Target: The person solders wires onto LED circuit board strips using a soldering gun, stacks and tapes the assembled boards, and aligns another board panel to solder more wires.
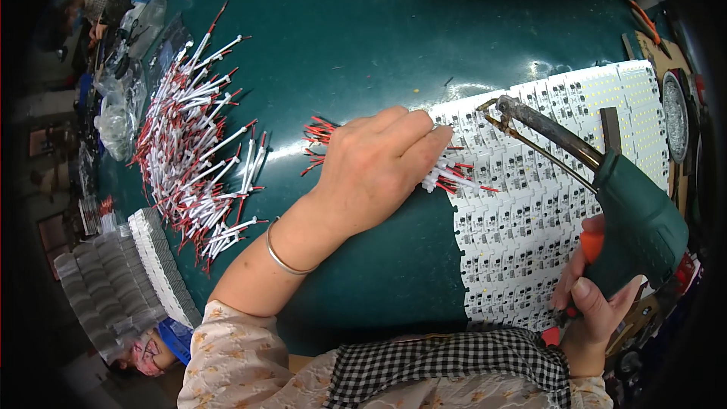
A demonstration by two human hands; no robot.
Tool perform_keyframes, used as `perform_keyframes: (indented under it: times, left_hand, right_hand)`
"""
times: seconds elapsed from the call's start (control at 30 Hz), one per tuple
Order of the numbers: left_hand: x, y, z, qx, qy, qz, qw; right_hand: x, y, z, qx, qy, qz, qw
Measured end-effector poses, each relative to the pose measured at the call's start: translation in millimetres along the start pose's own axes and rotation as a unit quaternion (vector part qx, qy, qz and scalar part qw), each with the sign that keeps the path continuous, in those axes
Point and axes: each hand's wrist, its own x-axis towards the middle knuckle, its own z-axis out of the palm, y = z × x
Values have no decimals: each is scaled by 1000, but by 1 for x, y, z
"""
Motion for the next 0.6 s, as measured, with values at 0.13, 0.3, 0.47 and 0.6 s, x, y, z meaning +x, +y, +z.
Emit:
perform_keyframes:
  times: [0.13, 0.3, 0.47, 0.6]
  left_hand:
    - [0, -4, 5, -17, 16, 5, 1000]
    - [3, -12, 3, -51, 3, 32, 998]
    - [3, -16, 5, -62, 1, 37, 997]
    - [4, -22, 8, -123, 20, 41, 991]
  right_hand:
    - [-8, 3, -6, -2, 13, 0, 1000]
    - [-13, 3, -6, -14, 21, 9, 1000]
    - [-16, 11, -18, -38, -43, 55, 997]
    - [-17, 16, -19, -41, -51, 57, 996]
